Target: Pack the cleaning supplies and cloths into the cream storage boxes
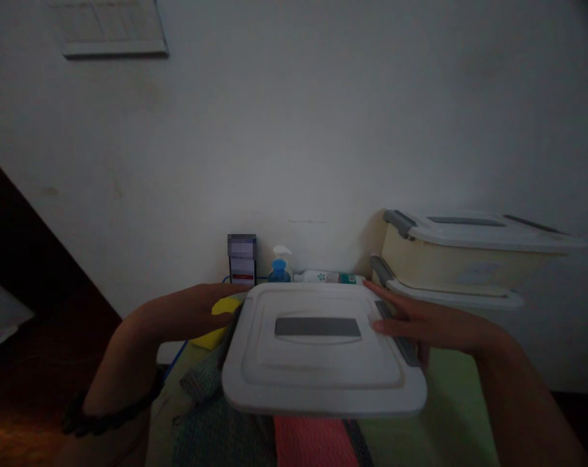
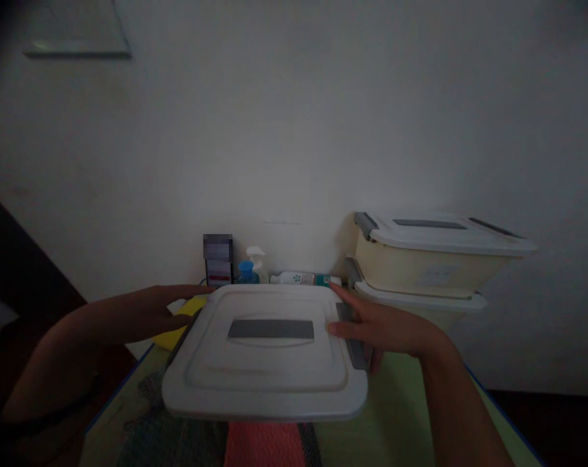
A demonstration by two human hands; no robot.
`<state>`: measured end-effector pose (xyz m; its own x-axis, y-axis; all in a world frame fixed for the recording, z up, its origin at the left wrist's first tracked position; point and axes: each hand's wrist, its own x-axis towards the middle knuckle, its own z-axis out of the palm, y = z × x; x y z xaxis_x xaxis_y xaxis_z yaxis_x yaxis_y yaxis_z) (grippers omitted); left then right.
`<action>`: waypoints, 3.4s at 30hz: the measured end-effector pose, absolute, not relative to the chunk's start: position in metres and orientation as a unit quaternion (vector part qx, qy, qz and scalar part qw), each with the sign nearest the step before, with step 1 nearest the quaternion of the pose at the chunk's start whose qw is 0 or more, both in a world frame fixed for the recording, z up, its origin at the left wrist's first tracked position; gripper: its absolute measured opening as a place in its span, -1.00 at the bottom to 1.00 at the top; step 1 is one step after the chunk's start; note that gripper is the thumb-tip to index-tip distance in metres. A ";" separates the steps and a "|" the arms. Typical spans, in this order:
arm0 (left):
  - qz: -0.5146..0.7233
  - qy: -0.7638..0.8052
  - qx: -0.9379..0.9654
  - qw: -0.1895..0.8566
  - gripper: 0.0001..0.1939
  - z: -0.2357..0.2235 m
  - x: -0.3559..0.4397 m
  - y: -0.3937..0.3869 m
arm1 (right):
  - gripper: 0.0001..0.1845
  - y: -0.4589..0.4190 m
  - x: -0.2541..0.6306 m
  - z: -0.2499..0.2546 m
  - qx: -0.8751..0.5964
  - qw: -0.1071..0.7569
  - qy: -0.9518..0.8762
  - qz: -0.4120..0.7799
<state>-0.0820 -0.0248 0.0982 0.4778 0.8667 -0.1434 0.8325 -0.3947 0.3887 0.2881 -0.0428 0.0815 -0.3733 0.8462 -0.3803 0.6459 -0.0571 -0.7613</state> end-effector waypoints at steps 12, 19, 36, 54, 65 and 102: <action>0.097 0.498 0.813 0.284 -0.48 0.085 -0.052 -0.010 | -0.28 -0.040 0.288 0.078 -0.557 0.111 -0.668 0.481; 0.143 0.525 0.790 0.282 -0.46 0.089 -0.047 -0.010 | -0.27 -0.048 0.287 0.085 -0.553 0.130 -0.663 0.488; 0.083 0.554 0.793 0.237 -0.36 0.084 -0.062 -0.003 | -0.23 -0.042 0.259 0.073 -0.516 0.074 -0.661 0.540; 0.064 0.556 0.792 0.243 -0.47 0.085 -0.063 -0.002 | -0.13 -0.027 0.276 0.055 -0.400 0.099 -0.613 0.674; 0.062 0.552 0.794 0.248 -0.43 0.084 -0.063 -0.001 | -0.28 -0.027 0.290 0.056 -0.407 0.083 -0.665 0.620; 0.035 0.551 0.809 0.200 -0.45 0.080 -0.056 -0.002 | -0.72 -0.081 0.160 0.069 -0.499 0.195 -0.839 0.096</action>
<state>-0.0558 -0.0019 0.0802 0.3899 0.9062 -0.1640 0.8785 -0.3126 0.3613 0.1603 -0.0814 0.0692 -0.4254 0.8751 0.2305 0.8003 0.4827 -0.3556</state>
